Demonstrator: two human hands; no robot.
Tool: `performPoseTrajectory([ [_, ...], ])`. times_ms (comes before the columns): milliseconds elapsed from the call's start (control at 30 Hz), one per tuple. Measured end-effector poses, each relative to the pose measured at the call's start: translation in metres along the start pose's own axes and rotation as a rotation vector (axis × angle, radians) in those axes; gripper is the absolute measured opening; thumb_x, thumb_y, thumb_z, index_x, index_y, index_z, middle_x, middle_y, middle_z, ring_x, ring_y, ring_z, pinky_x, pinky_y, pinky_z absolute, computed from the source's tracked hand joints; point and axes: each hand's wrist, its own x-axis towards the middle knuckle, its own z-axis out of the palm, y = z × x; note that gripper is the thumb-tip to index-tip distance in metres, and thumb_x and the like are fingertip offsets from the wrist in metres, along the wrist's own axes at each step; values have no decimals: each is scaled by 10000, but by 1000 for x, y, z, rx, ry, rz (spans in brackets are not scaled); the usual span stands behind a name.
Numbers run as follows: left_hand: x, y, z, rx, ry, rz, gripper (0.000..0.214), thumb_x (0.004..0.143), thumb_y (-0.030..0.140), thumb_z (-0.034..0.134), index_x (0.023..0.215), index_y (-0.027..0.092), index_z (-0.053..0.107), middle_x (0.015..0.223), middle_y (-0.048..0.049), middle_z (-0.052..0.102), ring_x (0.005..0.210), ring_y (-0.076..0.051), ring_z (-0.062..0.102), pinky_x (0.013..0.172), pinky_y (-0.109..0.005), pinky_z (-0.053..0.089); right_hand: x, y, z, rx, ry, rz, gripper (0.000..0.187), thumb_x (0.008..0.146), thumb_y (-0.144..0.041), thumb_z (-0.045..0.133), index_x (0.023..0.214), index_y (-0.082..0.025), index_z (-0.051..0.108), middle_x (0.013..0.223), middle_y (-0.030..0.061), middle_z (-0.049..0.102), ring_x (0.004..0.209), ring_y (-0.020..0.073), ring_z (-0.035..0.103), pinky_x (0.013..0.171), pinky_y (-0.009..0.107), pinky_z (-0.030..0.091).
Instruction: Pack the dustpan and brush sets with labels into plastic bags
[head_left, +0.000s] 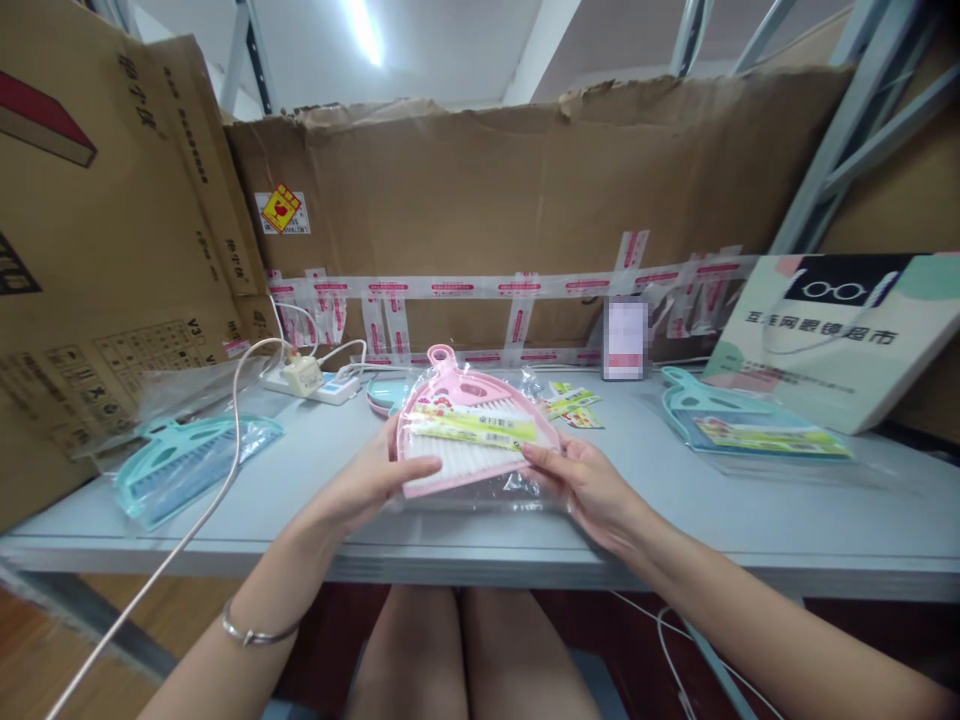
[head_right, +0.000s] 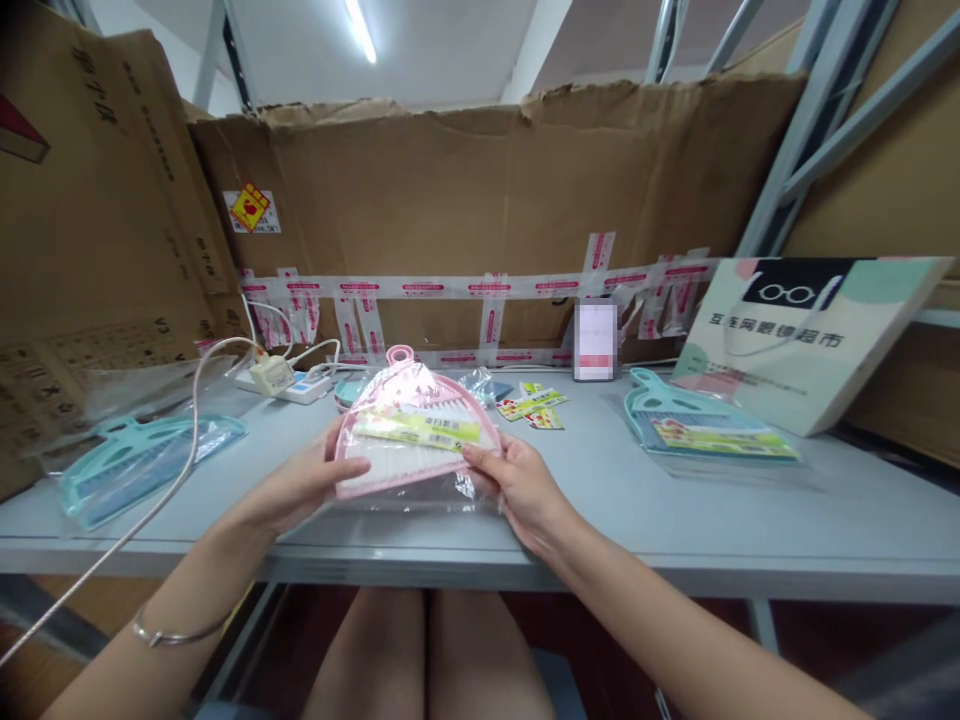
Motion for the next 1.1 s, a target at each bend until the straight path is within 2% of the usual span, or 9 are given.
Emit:
performPoseTrajectory([
  [133, -5, 1, -1, 104, -27, 109, 879, 589, 164, 794, 1362, 250, 385, 1384, -84, 468, 1296, -273, 391, 1037, -348, 385, 2, 3, 0, 34, 37, -23, 289, 577, -213, 807, 821, -132, 673, 846, 39, 709, 712, 97, 658, 631, 130, 554],
  [233, -3, -2, -1, 126, 24, 133, 737, 629, 197, 773, 1298, 213, 463, 1311, -89, 542, 1215, -266, 486, 979, -324, 437, 3, 2, 1, 32, 42, -47, 326, 553, -226, 822, 826, -123, 676, 794, 29, 706, 654, 90, 651, 600, 138, 562],
  [367, 3, -7, 3, 136, 186, 47, 610, 642, 315, 769, 1187, 166, 537, 962, -73, 702, 843, -217, 674, 722, -277, 541, 4, 3, 1, 3, 91, -86, 329, 541, -259, 833, 779, -101, 670, 692, 41, 700, 592, 110, 656, 556, 154, 564],
  [500, 6, -10, 7, 170, 305, 0, 508, 679, 430, 717, 1059, 116, 591, 612, -30, 659, 576, -180, 653, 554, -254, 527, 3, 6, 0, -21, 119, -105, 297, 551, -299, 829, 694, -102, 658, 603, 55, 689, 511, 115, 637, 519, 172, 556],
  [600, 2, -9, 7, 169, 230, 51, 685, 638, 318, 772, 1241, 148, 495, 999, -118, 680, 825, -211, 668, 729, -300, 540, 3, 7, -2, -14, 140, -87, 276, 555, -288, 830, 645, -105, 644, 578, 63, 684, 497, 115, 634, 511, 164, 550],
  [700, -9, -5, -1, 139, 66, 148, 1049, 584, 223, 810, 1429, 348, 200, 1411, -135, 404, 1120, -272, 561, 914, -415, 474, 2, 6, -5, 20, 166, -36, 230, 580, -238, 819, 633, -104, 640, 582, 70, 685, 508, 118, 641, 517, 158, 550],
  [833, -24, 3, -19, 387, -277, 112, 1102, 422, 189, 870, 1376, 386, 355, 1505, -75, 251, 1359, -348, 255, 1047, -475, 330, -1, 3, -7, 91, 148, 54, 162, 619, -178, 794, 638, -93, 657, 571, 66, 681, 495, 101, 637, 507, 125, 540],
  [1000, -18, 1, -17, 686, -48, 262, 578, 682, 256, 727, 1232, 327, 566, 1351, -48, 479, 1302, -276, 360, 1063, -411, 317, -7, 0, -4, 91, 110, 118, 122, 656, -151, 764, 628, -80, 668, 579, 73, 687, 490, 82, 635, 489, 86, 522],
  [1100, -10, -3, -7, 629, 112, 360, 502, 682, 261, 726, 1170, 294, 615, 1286, -51, 540, 1261, -268, 408, 1049, -374, 332, -10, -1, -5, 65, 65, 104, 137, 648, -172, 771, 634, -79, 670, 603, 75, 692, 517, 90, 650, 513, 93, 531],
])
